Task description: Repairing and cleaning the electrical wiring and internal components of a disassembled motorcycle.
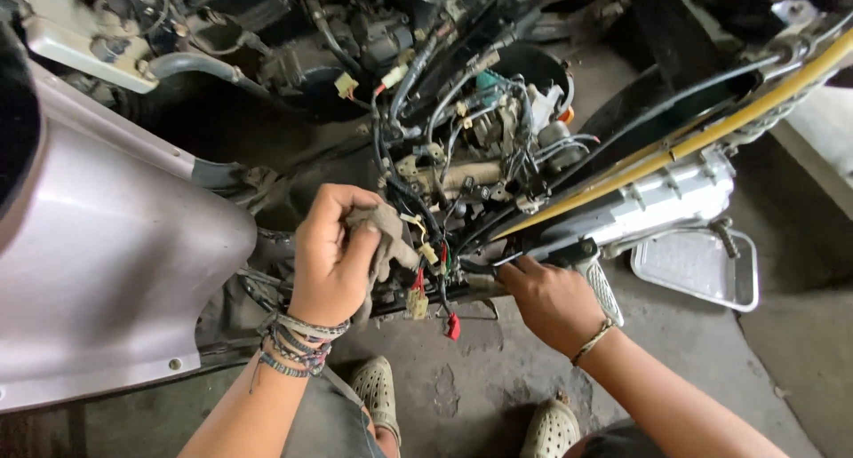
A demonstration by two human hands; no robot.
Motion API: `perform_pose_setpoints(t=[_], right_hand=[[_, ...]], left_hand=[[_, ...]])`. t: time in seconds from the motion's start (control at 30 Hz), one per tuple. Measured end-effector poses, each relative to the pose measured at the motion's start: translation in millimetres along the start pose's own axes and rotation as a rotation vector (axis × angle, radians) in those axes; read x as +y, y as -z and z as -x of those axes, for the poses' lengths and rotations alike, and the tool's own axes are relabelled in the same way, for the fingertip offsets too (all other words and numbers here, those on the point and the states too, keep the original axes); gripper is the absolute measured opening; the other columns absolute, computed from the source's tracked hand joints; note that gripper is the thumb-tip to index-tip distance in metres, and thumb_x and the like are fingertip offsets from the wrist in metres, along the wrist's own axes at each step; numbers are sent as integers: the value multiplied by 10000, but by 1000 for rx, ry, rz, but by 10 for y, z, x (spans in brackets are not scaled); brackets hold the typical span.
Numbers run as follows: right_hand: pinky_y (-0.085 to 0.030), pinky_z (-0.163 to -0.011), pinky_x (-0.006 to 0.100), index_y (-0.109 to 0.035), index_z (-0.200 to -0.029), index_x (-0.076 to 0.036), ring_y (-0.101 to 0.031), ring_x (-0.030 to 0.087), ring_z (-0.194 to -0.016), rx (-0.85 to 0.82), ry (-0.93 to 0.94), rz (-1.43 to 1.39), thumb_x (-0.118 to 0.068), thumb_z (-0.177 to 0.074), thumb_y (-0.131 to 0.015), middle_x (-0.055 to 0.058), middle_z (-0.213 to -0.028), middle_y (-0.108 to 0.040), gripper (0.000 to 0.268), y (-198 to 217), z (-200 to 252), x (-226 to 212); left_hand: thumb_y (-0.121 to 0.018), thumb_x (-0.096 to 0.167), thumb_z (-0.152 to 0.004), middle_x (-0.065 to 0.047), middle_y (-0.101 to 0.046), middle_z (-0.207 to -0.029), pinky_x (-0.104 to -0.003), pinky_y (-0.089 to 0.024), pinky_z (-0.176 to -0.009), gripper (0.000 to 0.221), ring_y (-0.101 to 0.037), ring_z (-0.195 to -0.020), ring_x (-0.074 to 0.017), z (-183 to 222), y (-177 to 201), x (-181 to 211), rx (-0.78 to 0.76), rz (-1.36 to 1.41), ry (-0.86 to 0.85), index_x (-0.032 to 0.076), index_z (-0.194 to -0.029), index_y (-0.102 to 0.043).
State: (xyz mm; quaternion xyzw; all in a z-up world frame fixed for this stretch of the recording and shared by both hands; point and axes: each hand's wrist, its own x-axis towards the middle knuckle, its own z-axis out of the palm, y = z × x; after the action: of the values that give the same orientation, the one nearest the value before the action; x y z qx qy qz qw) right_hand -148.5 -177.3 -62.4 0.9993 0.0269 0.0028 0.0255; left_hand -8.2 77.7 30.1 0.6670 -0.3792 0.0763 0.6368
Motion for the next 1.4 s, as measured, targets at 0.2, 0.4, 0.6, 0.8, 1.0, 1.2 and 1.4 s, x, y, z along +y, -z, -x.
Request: perform_pose_setpoints(t=[0.2, 0.4, 0.6, 0.8, 1.0, 1.2, 1.4], right_hand=[[-591, -776, 480, -658, -1181, -221, -707, 267, -687, -426, -73, -48, -51, -980, -478, 7, -786, -688, 319, -65, -1, 127], [-578, -517, 408, -620, -1050, -225, -723, 251, -705, -377, -155, -77, -119, -1005, -518, 15, -854, -714, 153, -112, -77, 298], [-689, -586, 176, -675, -981, -270, -743, 42, -669, -393, -193, -251, -307, -1050, -516, -93, -829, -744, 177, 333, 13, 366], [-577, -569, 309, -702, -1015, -283, -732, 127, -611, -283, -274, -395, -246, -935, -545, -82, -800, -794, 180, 436, 31, 751], [-445, -568, 290, -754, -1054, -265, -585, 134, -494, -221, -411, -462, -139, -817, -585, -29, -632, -744, 317, 584, 95, 990], [-385, -415, 263, -805, -937, -153, -453, 102, -401, 159, -179, -626, -137, -800, -751, -42, -613, -762, 148, 989, 150, 931], [-631, -484, 304, -769, -926, -175, -720, 167, -697, 147, 160, -147, -45, -913, -617, -8, -811, -752, 200, 1667, -829, 296]], left_hand=[[-497, 141, -971, 0, -624, -720, -291, -377, -479, 118, -459, -489, -105, 14, -245, 7, -486, -401, 449, 125, -940, -610], [-494, 122, -981, -17, -674, -790, -263, -414, -443, 107, -541, -517, -93, 102, -457, 5, -796, -345, 414, 128, -966, -599], [-482, 144, -940, -53, -660, -892, -407, -451, -533, 110, -565, -609, -226, 127, -580, 75, -1003, -356, 308, 130, -999, -574], [-479, 150, -873, -21, -656, -815, -385, -407, -467, 153, -489, -502, -185, 72, -583, 35, -1014, -361, 314, 136, -952, -610], [-497, 256, -888, -15, -646, -861, -394, -380, -485, 199, -472, -516, -167, -47, -474, 235, -1072, -272, 306, 120, -944, -631], [-425, 230, -920, -7, -620, -745, -216, -412, -462, 213, -502, -535, -82, -79, -247, 38, -851, -205, 201, 130, -854, -601], [-495, 268, -1037, 10, -608, -721, -204, -418, -411, 236, -468, -493, -63, -60, -266, -303, -584, -371, 281, 109, -953, -648]])
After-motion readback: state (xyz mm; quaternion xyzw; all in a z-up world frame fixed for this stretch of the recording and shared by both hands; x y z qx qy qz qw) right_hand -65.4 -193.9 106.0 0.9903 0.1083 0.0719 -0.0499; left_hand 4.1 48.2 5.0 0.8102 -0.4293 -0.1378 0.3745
